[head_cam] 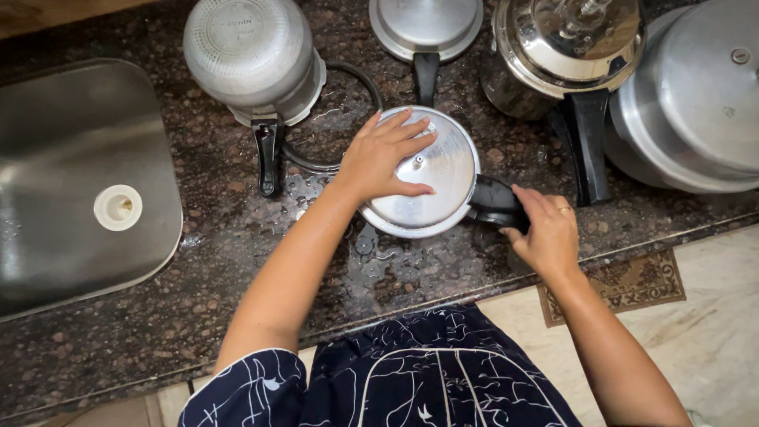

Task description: The person reassembles a pressure cooker on the kitchen counter: they set the inner pot into the cooker body, fit the black rubber gasket around the lid rim, place the lid on the cooker, and screw the pressure regulator onto the lid. They then move the assembled cooker aside and step away.

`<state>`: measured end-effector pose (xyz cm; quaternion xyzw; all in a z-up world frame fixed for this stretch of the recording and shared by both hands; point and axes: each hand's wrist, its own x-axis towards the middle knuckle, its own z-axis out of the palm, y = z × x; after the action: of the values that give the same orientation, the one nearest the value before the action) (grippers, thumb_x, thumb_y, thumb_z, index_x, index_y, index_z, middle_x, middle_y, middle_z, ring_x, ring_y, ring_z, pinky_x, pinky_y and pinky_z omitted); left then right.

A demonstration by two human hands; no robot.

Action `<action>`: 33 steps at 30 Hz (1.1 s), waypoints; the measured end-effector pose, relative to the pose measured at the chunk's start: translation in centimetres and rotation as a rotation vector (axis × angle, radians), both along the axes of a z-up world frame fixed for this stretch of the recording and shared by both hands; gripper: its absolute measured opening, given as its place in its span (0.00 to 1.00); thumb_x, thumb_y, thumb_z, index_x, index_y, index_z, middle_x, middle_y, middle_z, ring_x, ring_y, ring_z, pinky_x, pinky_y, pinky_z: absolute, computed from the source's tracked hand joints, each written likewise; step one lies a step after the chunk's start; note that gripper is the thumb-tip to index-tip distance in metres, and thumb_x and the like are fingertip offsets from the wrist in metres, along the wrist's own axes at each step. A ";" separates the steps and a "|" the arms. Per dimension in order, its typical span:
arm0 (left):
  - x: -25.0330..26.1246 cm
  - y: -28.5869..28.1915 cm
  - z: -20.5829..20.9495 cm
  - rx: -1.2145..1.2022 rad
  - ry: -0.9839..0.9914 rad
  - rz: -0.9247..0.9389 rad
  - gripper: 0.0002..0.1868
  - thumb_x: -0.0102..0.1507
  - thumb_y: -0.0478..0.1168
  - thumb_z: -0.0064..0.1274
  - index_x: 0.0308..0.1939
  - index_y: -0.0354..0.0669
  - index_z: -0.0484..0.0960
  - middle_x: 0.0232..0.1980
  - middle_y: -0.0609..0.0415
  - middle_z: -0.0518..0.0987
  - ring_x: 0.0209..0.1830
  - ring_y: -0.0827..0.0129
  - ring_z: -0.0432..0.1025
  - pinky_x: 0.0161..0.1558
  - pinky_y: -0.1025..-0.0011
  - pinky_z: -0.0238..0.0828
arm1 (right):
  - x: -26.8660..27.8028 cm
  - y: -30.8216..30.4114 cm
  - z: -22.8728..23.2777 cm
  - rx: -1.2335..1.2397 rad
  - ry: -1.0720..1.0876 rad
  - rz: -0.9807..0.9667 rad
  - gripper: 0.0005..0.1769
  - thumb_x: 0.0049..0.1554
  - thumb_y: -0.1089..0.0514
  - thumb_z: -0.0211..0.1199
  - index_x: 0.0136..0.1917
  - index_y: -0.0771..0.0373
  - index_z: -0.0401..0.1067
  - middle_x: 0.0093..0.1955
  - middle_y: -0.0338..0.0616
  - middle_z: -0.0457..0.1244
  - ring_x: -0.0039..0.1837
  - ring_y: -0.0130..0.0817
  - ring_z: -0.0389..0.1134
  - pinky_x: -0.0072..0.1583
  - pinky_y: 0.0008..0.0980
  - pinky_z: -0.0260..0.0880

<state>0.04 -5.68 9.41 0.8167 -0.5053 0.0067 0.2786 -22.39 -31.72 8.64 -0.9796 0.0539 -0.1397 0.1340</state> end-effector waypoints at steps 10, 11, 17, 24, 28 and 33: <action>0.9 0.1 -0.2 0.019 0.022 -0.081 0.49 0.49 0.72 0.64 0.70 0.57 0.75 0.76 0.54 0.68 0.80 0.53 0.55 0.75 0.38 0.43 | -0.9 1.2 -2.1 -0.077 -0.218 -0.122 0.25 0.44 0.64 0.75 0.56 0.54 0.81 0.52 0.39 0.71 0.51 0.41 0.68 0.53 0.40 0.63; 0.9 0.3 -0.2 0.019 0.014 -0.092 0.49 0.50 0.72 0.64 0.70 0.57 0.75 0.76 0.54 0.68 0.80 0.53 0.55 0.75 0.38 0.43 | -0.9 1.4 -2.2 -0.092 -0.204 -0.127 0.25 0.44 0.65 0.74 0.56 0.53 0.80 0.52 0.38 0.71 0.51 0.41 0.68 0.54 0.40 0.63; 0.0 1.5 -0.5 -0.156 -0.007 -0.011 0.49 0.48 0.69 0.69 0.69 0.53 0.76 0.74 0.51 0.70 0.80 0.50 0.54 0.76 0.38 0.44 | -1.0 3.0 -0.2 -0.222 -0.180 -0.088 0.28 0.47 0.65 0.72 0.62 0.57 0.78 0.59 0.40 0.69 0.58 0.43 0.67 0.60 0.43 0.63; -6.5 12.4 -3.3 -0.546 0.133 0.497 0.24 0.60 0.40 0.68 0.59 0.44 0.83 0.64 0.49 0.81 0.67 0.56 0.73 0.70 0.59 0.67 | -1.8 6.4 1.8 -0.124 -0.381 0.108 0.17 0.50 0.63 0.71 0.54 0.64 0.78 0.58 0.50 0.65 0.62 0.49 0.65 0.63 0.46 0.63; -13.4 18.3 -5.7 -0.518 0.222 0.878 0.11 0.62 0.31 0.62 0.50 0.39 0.86 0.47 0.47 0.84 0.46 0.61 0.80 0.51 0.69 0.75 | -0.6 9.2 -1.2 0.216 -0.308 0.494 0.11 0.56 0.69 0.64 0.53 0.63 0.79 0.52 0.43 0.70 0.52 0.38 0.73 0.57 0.38 0.75; -19.4 18.4 -8.2 -0.549 0.361 1.027 0.10 0.61 0.32 0.62 0.47 0.40 0.86 0.44 0.49 0.85 0.40 0.69 0.79 0.43 0.74 0.77 | 1.8 14.4 -4.7 0.281 -0.022 0.646 0.15 0.56 0.62 0.66 0.57 0.61 0.77 0.58 0.47 0.69 0.53 0.44 0.74 0.54 0.38 0.76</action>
<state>-19.40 12.76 1.23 0.8425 0.0285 0.1316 0.5216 -20.63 -17.36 3.93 -0.9165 -0.2414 -0.0917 0.3055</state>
